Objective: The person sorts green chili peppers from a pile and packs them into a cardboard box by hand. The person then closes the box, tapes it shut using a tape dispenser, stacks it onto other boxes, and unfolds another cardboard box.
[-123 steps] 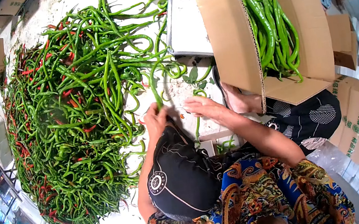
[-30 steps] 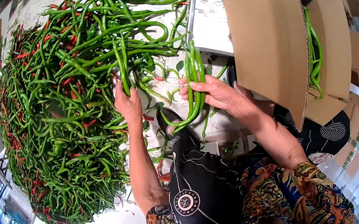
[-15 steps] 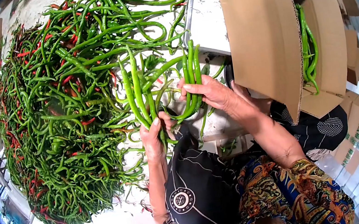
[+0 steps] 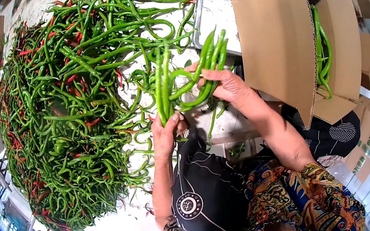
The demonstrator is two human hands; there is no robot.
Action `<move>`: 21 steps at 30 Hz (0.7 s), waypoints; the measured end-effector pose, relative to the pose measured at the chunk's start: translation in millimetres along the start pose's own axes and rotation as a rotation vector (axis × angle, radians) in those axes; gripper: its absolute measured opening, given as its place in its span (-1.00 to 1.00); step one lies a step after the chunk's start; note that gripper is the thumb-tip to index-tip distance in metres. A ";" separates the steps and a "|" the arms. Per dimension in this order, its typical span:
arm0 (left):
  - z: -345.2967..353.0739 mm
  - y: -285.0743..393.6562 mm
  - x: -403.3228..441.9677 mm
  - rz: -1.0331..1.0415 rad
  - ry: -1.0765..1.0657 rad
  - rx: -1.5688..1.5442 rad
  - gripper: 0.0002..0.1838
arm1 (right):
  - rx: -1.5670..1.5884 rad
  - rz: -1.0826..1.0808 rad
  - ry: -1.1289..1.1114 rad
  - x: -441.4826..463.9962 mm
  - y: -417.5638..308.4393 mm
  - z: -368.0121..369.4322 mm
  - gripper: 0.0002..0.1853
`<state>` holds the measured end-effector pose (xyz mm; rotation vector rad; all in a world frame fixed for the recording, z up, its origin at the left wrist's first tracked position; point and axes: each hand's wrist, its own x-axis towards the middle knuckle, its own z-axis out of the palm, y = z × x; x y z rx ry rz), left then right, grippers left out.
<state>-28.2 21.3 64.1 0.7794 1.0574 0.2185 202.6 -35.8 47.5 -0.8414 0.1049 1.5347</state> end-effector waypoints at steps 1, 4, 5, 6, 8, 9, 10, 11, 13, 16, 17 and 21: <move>-3.1 -4.5 3.5 0.057 0.062 0.032 -0.82 | 0.032 -0.010 0.032 -0.5 -6.1 -0.8 -0.69; -14.0 -7.6 1.0 0.056 0.080 -0.324 -0.80 | 0.034 -0.080 0.105 -2.1 -21.4 -3.3 -0.74; -21.6 -12.5 4.7 0.084 0.099 -0.457 -0.66 | 0.021 -0.083 0.079 -1.5 -23.8 -7.6 -0.75; -27.7 -11.1 5.1 0.094 0.036 -0.592 -0.52 | 0.006 -0.079 0.053 -2.3 -27.5 -15.2 -0.77; -38.7 -9.8 5.3 0.078 -0.053 -0.799 -0.43 | 0.052 -0.039 0.081 -10.0 -33.7 -13.3 -0.80; -42.1 -8.0 5.7 0.079 -0.122 -0.873 -0.39 | 0.018 -0.027 0.045 -13.2 -35.8 -7.7 -0.79; -43.1 -6.9 7.2 0.087 -0.176 -0.951 -0.43 | -0.015 -0.017 0.012 -16.0 -36.0 -4.9 -0.79; -42.9 -6.1 7.4 0.089 -0.173 -0.931 -0.41 | -0.034 -0.007 0.006 -17.7 -33.1 -2.4 -0.77; -34.1 9.1 5.7 0.112 -0.193 -0.853 -0.36 | -0.066 0.023 -0.044 -16.8 -26.8 1.7 -0.72; -7.7 42.0 0.5 0.163 -0.127 -0.494 -0.40 | -0.150 0.053 -0.018 -17.1 -14.3 17.1 -0.58; -0.3 51.4 0.4 0.134 -0.074 -0.265 -0.40 | -0.196 0.031 0.001 -15.4 -8.6 25.9 -0.53; 42.2 53.7 5.3 0.708 0.001 0.840 -0.26 | -0.354 -0.092 -0.004 -15.7 9.3 61.8 -0.46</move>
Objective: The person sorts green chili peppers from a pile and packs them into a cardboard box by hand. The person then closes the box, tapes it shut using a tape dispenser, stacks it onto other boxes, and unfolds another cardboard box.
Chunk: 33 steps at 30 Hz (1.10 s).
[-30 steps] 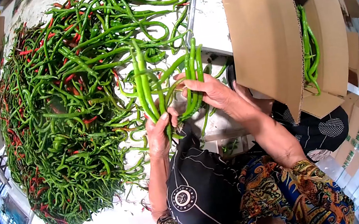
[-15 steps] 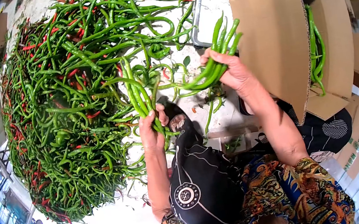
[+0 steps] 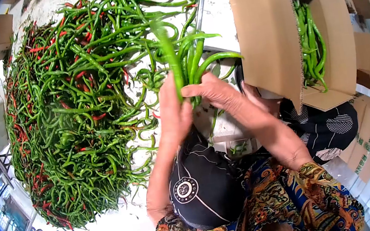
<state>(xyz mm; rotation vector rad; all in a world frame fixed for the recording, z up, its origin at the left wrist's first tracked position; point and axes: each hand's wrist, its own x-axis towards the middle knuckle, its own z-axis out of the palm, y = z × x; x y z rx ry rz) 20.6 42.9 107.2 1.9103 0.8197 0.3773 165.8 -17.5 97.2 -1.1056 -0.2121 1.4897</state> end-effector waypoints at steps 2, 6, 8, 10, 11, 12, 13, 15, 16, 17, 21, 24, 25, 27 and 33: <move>8.0 18.0 2.7 0.108 0.040 0.154 -0.17 | 0.030 -0.058 0.082 -0.2 -2.0 7.9 -0.55; -11.6 40.9 9.6 -0.058 0.037 -0.416 -0.29 | 0.223 -0.140 0.153 -0.6 -32.6 8.9 -0.74; -13.9 51.1 7.3 -0.295 0.150 -0.907 -0.51 | 0.204 -0.031 0.070 -8.8 -42.9 3.3 -0.72; -13.8 38.0 4.5 -0.340 0.181 -1.091 -0.57 | 0.234 0.021 0.048 -14.3 -46.1 4.8 -0.69; -12.8 32.1 2.0 -0.349 0.192 -1.208 -0.58 | 0.272 0.019 0.021 -15.6 -45.8 2.3 -0.68; -13.8 29.2 -1.4 -0.367 0.222 -1.244 -0.60 | 0.282 0.014 -0.004 -18.0 -47.4 0.9 -0.68; -16.8 28.4 -5.7 -0.383 0.244 -1.218 -0.61 | 0.295 0.010 -0.028 -20.5 -48.3 -0.7 -0.68; -23.8 27.2 -18.6 -0.396 0.300 -1.181 -0.60 | 0.273 0.017 -0.074 -25.8 -49.7 -3.1 -0.65; -28.7 24.1 -26.3 -0.377 0.375 -1.081 -0.58 | 0.220 0.008 -0.100 -28.4 -52.1 -3.0 -0.63; -35.2 24.9 -35.1 -0.396 0.490 -0.925 -0.59 | 0.167 0.000 -0.125 -31.5 -54.8 -3.0 -0.61; -61.5 -7.0 -85.9 -0.450 0.743 -0.522 -0.64 | 0.074 -0.025 -0.126 -40.7 -65.8 -8.6 -0.55; -71.8 -69.0 -169.9 -0.595 0.377 -0.203 -0.66 | 0.454 -0.093 -0.214 -34.7 -68.0 -27.5 -0.60; -71.3 -99.7 -206.1 -0.630 0.239 -0.195 -0.67 | 0.507 -0.118 -0.263 -33.9 -72.3 -28.5 -0.59; -62.3 -173.4 -284.9 -0.488 -0.100 0.349 -0.67 | 0.560 -0.162 -0.296 -32.5 -77.3 -26.8 -0.58; -65.9 -154.9 -290.6 -0.681 0.148 -0.208 -0.68 | 0.671 -0.141 -0.396 -38.7 -81.2 -15.2 -0.61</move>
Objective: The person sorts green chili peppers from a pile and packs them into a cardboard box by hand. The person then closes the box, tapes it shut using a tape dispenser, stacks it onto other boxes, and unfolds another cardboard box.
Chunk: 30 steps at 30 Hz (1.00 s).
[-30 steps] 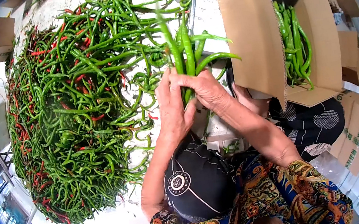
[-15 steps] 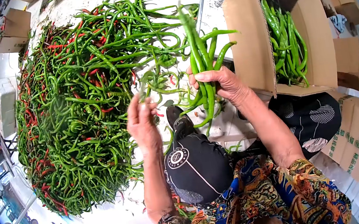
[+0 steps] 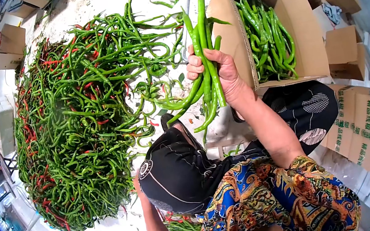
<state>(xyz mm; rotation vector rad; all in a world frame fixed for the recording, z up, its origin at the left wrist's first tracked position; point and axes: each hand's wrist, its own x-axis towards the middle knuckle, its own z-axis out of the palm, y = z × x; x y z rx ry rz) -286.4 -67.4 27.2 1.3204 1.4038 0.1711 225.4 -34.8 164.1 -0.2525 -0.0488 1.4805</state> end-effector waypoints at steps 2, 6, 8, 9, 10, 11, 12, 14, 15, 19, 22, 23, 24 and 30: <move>20.2 136.2 -16.4 0.070 0.121 -0.090 -0.70 | 0.059 0.007 -0.016 -1.7 1.8 4.1 -0.62; -1.8 220.3 2.2 0.199 0.196 -0.182 -0.71 | 0.078 0.021 -0.017 -4.4 1.9 16.9 -0.60; -3.2 270.8 -2.1 0.319 0.197 -0.327 -0.71 | 0.054 0.011 -0.021 -6.2 2.8 25.3 -0.56; -0.7 296.8 -8.5 0.368 0.200 -0.350 -0.71 | 0.032 -0.002 -0.016 -6.3 3.2 29.9 -0.56; 3.8 322.5 -18.2 0.418 0.206 -0.371 -0.72 | 0.011 -0.014 -0.012 -6.0 3.9 34.2 -0.56; 12.8 346.3 -29.2 0.462 0.166 -0.327 -0.72 | 0.004 -0.027 -0.004 -5.9 1.8 34.3 -0.56; 16.9 367.0 -41.5 0.487 0.121 -0.238 -0.73 | -0.006 -0.042 0.009 -7.3 2.1 37.3 -0.57; 26.4 399.3 -63.1 0.538 -0.014 -0.150 -0.75 | 0.033 -0.032 0.038 -8.2 2.0 43.6 -0.60; 32.3 406.3 -69.8 0.530 -0.072 -0.154 -0.75 | 0.037 -0.035 0.055 -8.5 1.9 46.9 -0.61; 51.2 405.8 -81.2 0.576 -0.193 -0.071 -0.66 | 0.038 -0.037 0.071 -12.2 -1.4 54.4 -0.63; 67.5 394.0 -82.8 0.592 -0.111 -0.020 -0.57 | 0.059 -0.034 0.070 -14.7 -1.2 56.9 -0.62; 72.0 390.8 -82.0 0.713 -0.052 0.106 -0.53 | 0.060 -0.033 0.065 -14.1 -0.2 57.9 -0.62; 76.3 389.2 -81.7 0.832 0.007 0.234 -0.50 | 0.024 -0.046 0.093 -14.5 2.8 60.2 -0.62; 111.6 395.0 -70.5 0.965 0.164 0.401 -0.51 | -0.371 -0.071 0.180 -24.2 27.1 79.3 -0.63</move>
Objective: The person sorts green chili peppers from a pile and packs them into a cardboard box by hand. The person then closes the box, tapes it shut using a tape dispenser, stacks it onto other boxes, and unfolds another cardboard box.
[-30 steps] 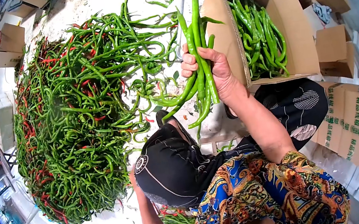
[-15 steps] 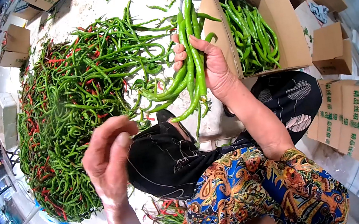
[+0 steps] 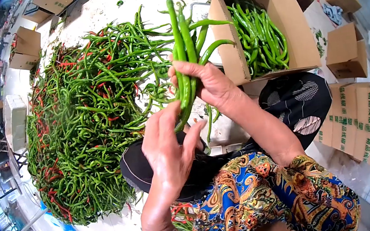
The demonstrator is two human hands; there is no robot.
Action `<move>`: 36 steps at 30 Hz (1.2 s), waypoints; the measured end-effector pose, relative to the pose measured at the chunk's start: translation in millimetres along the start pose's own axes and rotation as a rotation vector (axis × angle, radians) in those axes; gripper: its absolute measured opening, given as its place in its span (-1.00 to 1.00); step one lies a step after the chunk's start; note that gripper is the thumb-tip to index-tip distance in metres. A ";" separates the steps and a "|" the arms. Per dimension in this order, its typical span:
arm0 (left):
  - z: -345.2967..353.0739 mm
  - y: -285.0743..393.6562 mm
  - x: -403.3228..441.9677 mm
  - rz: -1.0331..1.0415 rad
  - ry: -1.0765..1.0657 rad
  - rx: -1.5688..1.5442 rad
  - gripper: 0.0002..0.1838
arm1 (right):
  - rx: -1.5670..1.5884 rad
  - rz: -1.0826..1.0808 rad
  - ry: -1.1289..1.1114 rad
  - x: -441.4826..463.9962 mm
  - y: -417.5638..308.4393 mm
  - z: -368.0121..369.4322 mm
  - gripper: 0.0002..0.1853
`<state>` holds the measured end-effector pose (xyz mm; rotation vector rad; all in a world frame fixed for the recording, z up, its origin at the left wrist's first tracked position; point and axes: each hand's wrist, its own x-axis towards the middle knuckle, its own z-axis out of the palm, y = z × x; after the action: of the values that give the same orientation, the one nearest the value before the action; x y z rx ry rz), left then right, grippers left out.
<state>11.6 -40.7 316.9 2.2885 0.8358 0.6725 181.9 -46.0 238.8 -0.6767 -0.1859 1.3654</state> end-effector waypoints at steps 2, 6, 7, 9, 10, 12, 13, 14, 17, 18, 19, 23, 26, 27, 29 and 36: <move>14.8 -7.3 3.2 -0.112 -0.058 0.073 -0.55 | -0.134 0.007 -0.031 -7.7 4.5 6.6 -0.72; 18.3 -20.2 -0.1 -0.250 0.011 -0.095 -0.65 | -0.097 0.082 -0.110 -13.7 11.8 7.1 -0.62; 15.2 -25.2 -2.8 -0.344 -0.007 -0.306 -0.69 | -0.052 0.111 -0.124 -13.3 10.2 6.8 -0.68; 5.1 -28.8 -5.2 -0.580 -0.062 -0.769 -0.77 | 0.026 0.131 -0.126 -11.9 7.8 2.8 -0.75; 1.9 -27.8 -8.9 -0.660 -0.086 -0.954 -0.79 | 0.103 0.166 -0.138 -14.8 4.8 0.1 -0.74; 10.5 -25.5 -22.0 -0.655 -0.091 -0.870 -0.81 | 0.091 0.139 -0.132 -14.0 5.9 -9.2 -0.73; 19.0 -24.4 -27.4 -0.628 -0.106 -0.762 -0.79 | 0.023 0.150 -0.095 -14.9 4.0 -11.3 -0.73; 26.3 -20.3 -31.2 -0.602 -0.119 -0.652 -0.77 | -0.044 0.164 -0.060 -15.6 3.4 -12.4 -0.72; 45.9 -11.3 -27.1 -0.387 -0.060 -0.166 -0.64 | -0.114 0.160 0.020 -21.4 5.6 -5.6 -0.69; 49.0 -13.4 -25.0 -0.373 -0.091 -0.078 -0.63 | -0.132 0.186 0.044 -24.3 5.9 -3.6 -0.69; 52.9 -18.3 -24.8 -0.315 -0.046 -0.095 -0.65 | -0.162 0.132 -0.006 -20.4 9.8 -6.7 -0.67; 66.6 -32.4 -27.8 -0.468 -0.002 -0.451 -0.75 | -0.230 0.200 0.032 -23.7 -1.5 -12.0 -0.58; 63.0 -20.2 -24.6 -0.531 -0.090 -0.383 -0.75 | -0.286 0.180 -0.005 -21.8 9.3 -25.5 -0.55; 63.8 -21.4 -24.1 -0.586 -0.091 -0.414 -0.75 | -0.298 0.163 -0.029 -22.3 8.9 -24.4 -0.57; 68.4 -30.6 -29.0 -0.658 -0.062 -0.587 -0.75 | -0.229 0.199 -0.046 -26.2 0.8 -19.3 -0.61; 80.5 -32.8 -29.0 -0.521 0.091 -0.573 -0.82 | -0.199 0.126 0.080 -23.1 8.3 -22.0 -0.64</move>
<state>29.8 -69.9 232.0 1.4609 1.0638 0.6662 180.7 -74.7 222.6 -0.9209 -0.2205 1.4497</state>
